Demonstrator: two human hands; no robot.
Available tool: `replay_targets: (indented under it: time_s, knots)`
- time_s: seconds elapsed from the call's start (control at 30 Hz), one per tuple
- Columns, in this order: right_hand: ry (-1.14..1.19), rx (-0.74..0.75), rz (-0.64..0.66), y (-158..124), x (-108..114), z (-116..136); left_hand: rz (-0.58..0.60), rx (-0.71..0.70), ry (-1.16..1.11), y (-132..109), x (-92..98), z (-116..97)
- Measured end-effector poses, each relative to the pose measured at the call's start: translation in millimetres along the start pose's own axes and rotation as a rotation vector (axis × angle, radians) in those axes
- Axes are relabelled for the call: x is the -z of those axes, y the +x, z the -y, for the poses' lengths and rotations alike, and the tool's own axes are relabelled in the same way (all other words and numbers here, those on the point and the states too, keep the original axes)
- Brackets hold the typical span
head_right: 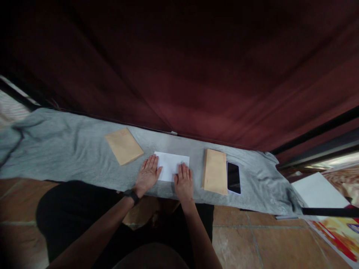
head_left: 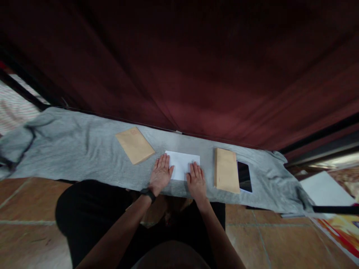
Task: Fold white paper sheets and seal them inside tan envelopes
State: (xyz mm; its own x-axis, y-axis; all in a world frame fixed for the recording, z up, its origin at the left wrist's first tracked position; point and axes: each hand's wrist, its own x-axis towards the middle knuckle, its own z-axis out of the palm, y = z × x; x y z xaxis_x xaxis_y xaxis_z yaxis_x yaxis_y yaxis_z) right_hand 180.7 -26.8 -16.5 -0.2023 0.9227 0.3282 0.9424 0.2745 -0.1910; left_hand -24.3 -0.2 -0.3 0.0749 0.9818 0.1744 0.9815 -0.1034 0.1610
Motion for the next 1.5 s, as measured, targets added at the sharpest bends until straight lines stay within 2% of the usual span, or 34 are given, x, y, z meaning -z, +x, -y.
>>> replay_targets:
  time_s: [0.13, 0.23, 0.4, 0.53, 0.67, 0.9, 1.3, 1.4, 1.5]
  knots:
    - [-0.014, -0.023, 0.039, -4, 1, 4, 0.001, 0.026, 0.0, -1, 1.1, -2]
    - [-0.017, -0.031, 0.048, -2, 3, 5, -0.034, 0.023, -0.008, 0, 1.4, -14]
    - [-0.008, -0.048, 0.054, -2, 5, 7, -0.002, -0.186, -0.113, 6, -3.9, -54]
    - [0.001, -0.043, 0.064, -2, 5, 8, 0.025, -0.21, -0.141, 12, -10.0, -68]
    - [0.013, -0.047, 0.056, -1, 5, 7, 0.011, -0.213, -0.119, 17, -11.2, -56]
    - [0.003, -0.05, 0.05, -1, 7, 8, 0.037, -0.136, -0.072, 20, -6.4, -30]
    - [-0.006, -0.064, 0.067, 0, 7, 8, -0.01, 0.062, -0.041, 8, -4.9, -1]
    - [0.004, -0.067, 0.073, -1, 7, 8, -0.071, 0.095, -0.049, 6, -1.8, -1]
    - [0.013, -0.07, 0.067, -1, 7, 8, -0.118, 0.034, -0.094, 8, 0.2, -16]
